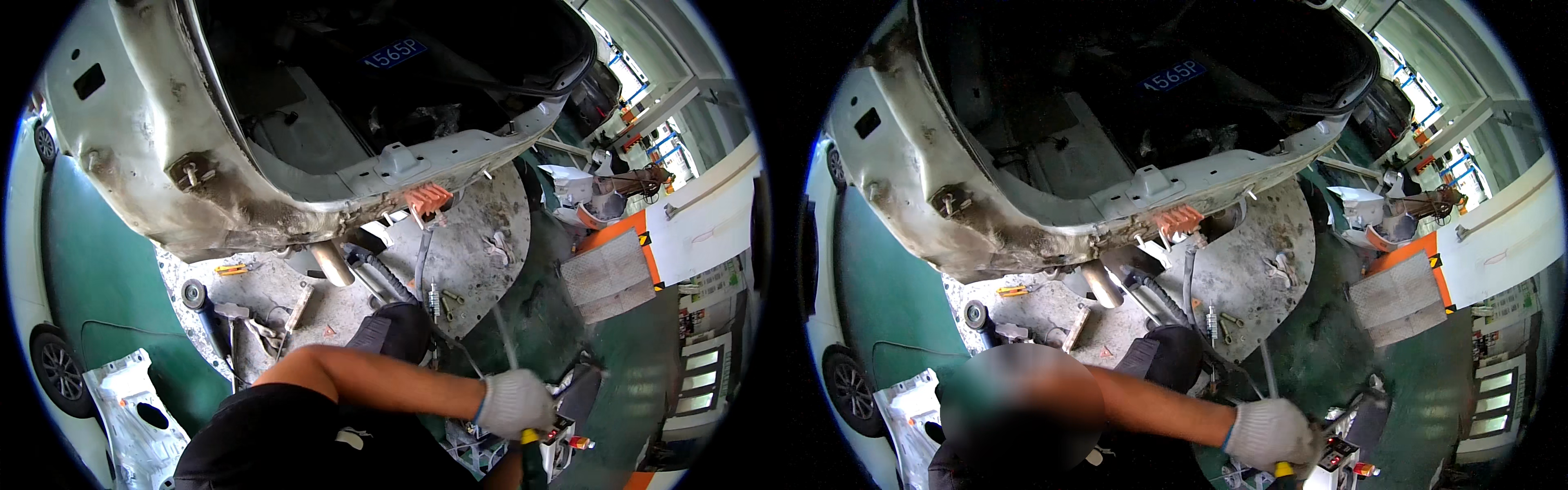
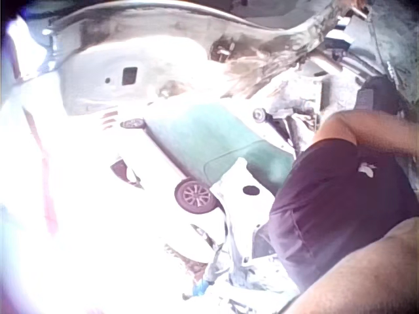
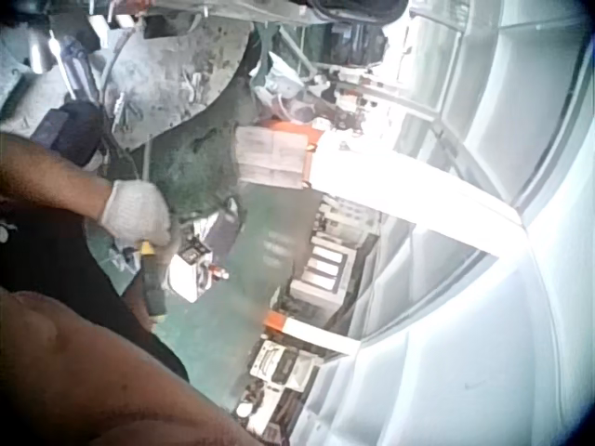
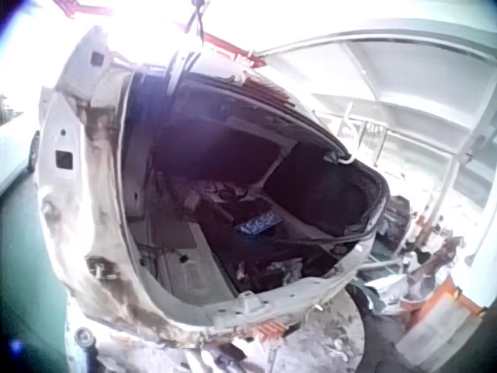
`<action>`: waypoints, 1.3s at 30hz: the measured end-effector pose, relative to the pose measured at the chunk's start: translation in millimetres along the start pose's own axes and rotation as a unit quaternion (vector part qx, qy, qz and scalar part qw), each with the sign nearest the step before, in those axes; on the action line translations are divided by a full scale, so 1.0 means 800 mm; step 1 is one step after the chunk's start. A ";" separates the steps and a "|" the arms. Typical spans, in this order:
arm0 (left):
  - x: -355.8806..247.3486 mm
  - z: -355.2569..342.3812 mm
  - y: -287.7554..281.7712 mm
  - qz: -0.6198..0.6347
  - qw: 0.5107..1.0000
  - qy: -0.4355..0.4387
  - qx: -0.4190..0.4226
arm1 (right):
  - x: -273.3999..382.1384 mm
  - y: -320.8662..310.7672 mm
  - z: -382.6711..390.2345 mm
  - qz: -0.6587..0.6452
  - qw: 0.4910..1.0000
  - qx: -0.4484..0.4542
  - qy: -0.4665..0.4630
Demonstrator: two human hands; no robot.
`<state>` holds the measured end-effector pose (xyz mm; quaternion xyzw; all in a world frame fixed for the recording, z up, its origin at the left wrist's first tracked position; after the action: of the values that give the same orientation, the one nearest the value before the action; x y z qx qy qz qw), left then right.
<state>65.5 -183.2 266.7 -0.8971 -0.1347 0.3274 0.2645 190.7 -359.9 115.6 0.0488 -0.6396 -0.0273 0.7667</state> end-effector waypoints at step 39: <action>0.078 0.231 -0.400 -0.588 0.589 -0.548 0.076 | -0.406 0.170 -0.108 0.461 0.817 0.329 0.106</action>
<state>-31.7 177.6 295.2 -0.2495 -0.7273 0.5395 0.3431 214.1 -187.8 -202.6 0.0006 -0.4728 0.5468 0.6910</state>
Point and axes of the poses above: each hand's wrist, its own z-axis away from the middle knuckle, its own y-axis out of the palm, x = y × z, the point moved 10 cm from there along -z, towards the middle knuckle, and after that the axes turned 1 degree about -z, right-handed, at the moved point
